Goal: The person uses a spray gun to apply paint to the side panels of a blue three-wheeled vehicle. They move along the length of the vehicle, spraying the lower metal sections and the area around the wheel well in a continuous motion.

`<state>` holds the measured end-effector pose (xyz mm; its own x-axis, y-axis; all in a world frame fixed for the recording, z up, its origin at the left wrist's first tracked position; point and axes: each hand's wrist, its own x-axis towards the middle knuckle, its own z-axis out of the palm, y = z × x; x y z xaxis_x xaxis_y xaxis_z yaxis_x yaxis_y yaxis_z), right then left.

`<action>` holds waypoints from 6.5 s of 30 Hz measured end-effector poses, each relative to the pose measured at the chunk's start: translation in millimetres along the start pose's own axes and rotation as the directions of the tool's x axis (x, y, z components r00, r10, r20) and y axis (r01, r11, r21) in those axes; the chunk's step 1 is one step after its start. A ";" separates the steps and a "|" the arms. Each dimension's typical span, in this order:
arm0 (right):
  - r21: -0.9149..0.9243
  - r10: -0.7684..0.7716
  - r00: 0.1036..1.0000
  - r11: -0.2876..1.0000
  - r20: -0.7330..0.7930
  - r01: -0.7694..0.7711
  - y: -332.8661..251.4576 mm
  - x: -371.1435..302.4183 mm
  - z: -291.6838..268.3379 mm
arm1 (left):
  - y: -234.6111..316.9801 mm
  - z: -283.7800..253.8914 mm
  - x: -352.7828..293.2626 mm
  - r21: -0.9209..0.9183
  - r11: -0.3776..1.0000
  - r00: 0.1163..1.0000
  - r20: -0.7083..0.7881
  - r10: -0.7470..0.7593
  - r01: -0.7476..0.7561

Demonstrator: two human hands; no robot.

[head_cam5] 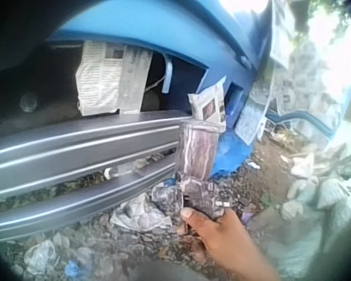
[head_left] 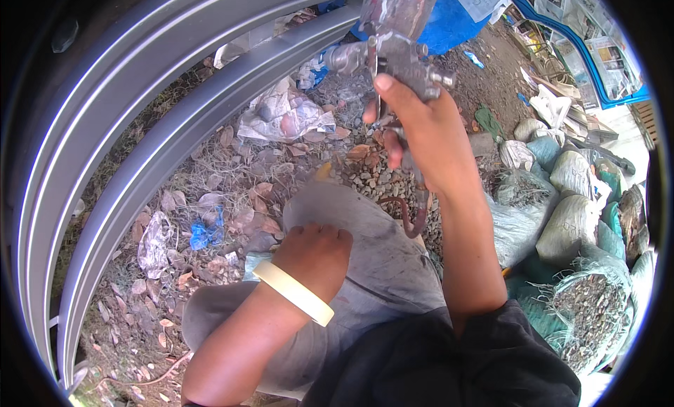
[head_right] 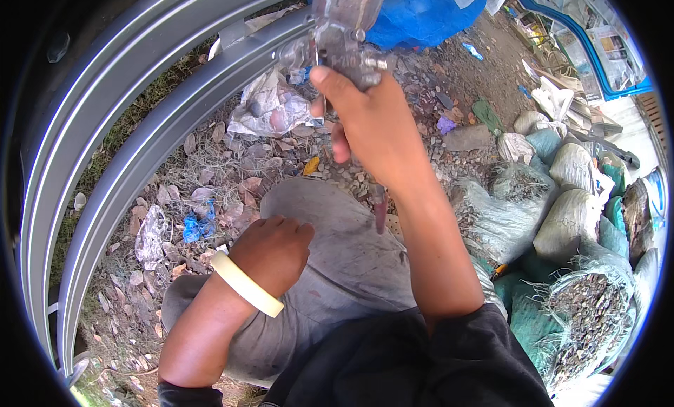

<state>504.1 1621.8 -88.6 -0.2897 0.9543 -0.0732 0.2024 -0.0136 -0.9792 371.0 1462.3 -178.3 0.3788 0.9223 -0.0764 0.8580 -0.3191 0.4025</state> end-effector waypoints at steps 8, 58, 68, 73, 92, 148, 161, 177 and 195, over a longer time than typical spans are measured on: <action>-0.225 -0.129 0.978 0.970 -0.162 0.091 48.2 51.5 -68.3 | 25.7 -16.9 34.0 -0.173 0.966 0.962 -0.225 0.153 -0.194; 0.176 -0.331 0.943 0.931 0.035 0.320 269.2 389.1 -241.6 | 123.1 13.9 315.2 -0.031 0.998 0.998 -0.004 0.058 -0.058; 0.200 -0.257 0.898 0.960 0.356 0.195 232.0 346.7 -273.4 | 126.0 17.7 322.1 -0.042 0.997 0.998 -0.020 0.058 -0.059; 0.284 -0.485 0.861 0.856 0.151 0.433 234.3 356.7 -258.6 | 127.6 18.9 324.4 -0.038 0.997 0.997 -0.030 0.072 -0.073; 0.301 -0.265 0.917 0.938 0.300 0.172 315.9 323.0 -182.5 | 118.9 18.8 320.2 -0.105 0.994 0.988 -0.152 0.020 -0.037; 0.414 -0.656 0.047 0.528 0.753 0.742 167.2 -65.9 359.1 | 172.5 -54.8 -39.6 -0.387 0.894 0.376 -0.812 -0.446 0.226; 0.293 -0.375 0.342 0.918 0.862 0.269 152.0 -189.3 339.1 | -43.3 123.9 -354.7 -0.926 0.377 0.409 -0.356 -0.840 -0.031; 0.191 -0.284 0.564 0.957 0.775 0.220 185.4 -186.4 352.4 | -140.1 262.5 -219.3 -0.587 -0.144 0.439 -0.398 -0.806 -0.797; 0.291 -0.415 0.436 0.900 0.799 0.324 177.7 -256.2 511.8 | -189.3 241.8 -348.4 -0.420 0.097 0.083 -0.391 -0.917 -0.903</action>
<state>135.5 1222.1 -340.7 -0.9574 0.1830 0.2235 -0.1840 0.2103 -0.9602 160.5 1148.7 -448.4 -0.8907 0.4543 -0.0187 -0.4040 -0.7720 0.4908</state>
